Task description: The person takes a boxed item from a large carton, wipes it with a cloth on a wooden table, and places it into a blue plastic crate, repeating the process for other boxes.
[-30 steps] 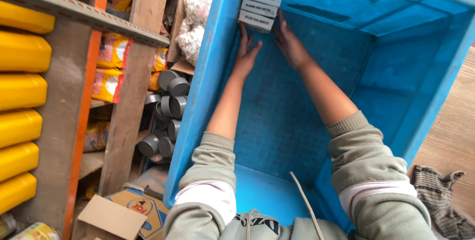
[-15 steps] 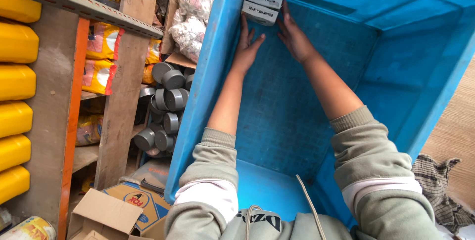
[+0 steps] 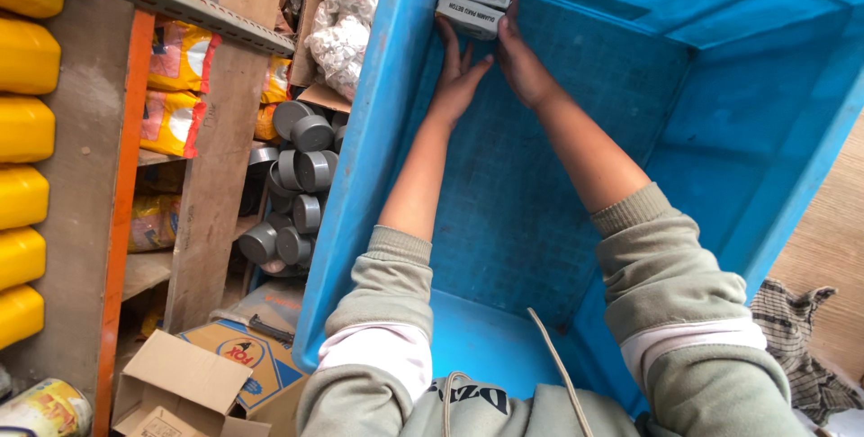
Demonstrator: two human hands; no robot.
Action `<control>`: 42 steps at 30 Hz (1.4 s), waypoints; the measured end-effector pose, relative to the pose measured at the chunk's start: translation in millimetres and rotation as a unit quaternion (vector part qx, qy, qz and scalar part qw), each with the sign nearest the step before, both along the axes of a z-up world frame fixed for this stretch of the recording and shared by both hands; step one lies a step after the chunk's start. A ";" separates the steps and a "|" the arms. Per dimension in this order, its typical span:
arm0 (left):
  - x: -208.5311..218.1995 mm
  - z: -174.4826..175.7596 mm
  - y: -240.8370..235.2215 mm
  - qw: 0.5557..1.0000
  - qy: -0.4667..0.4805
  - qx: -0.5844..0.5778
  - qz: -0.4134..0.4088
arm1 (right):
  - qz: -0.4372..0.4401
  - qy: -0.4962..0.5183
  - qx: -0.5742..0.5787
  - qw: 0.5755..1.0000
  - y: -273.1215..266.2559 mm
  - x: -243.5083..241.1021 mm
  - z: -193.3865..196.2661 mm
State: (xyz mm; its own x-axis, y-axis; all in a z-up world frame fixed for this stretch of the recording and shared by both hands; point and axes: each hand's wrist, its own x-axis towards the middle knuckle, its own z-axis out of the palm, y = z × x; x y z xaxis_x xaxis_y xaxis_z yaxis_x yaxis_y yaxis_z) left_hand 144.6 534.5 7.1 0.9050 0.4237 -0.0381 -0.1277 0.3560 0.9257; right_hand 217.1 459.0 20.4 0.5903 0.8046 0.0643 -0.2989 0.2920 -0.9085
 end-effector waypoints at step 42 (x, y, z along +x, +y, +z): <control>32.7 178.0 -320.2 0.967 -0.068 0.244 -0.002 | -0.224 -0.606 -0.360 0.673 -423.8 -66.0 195.1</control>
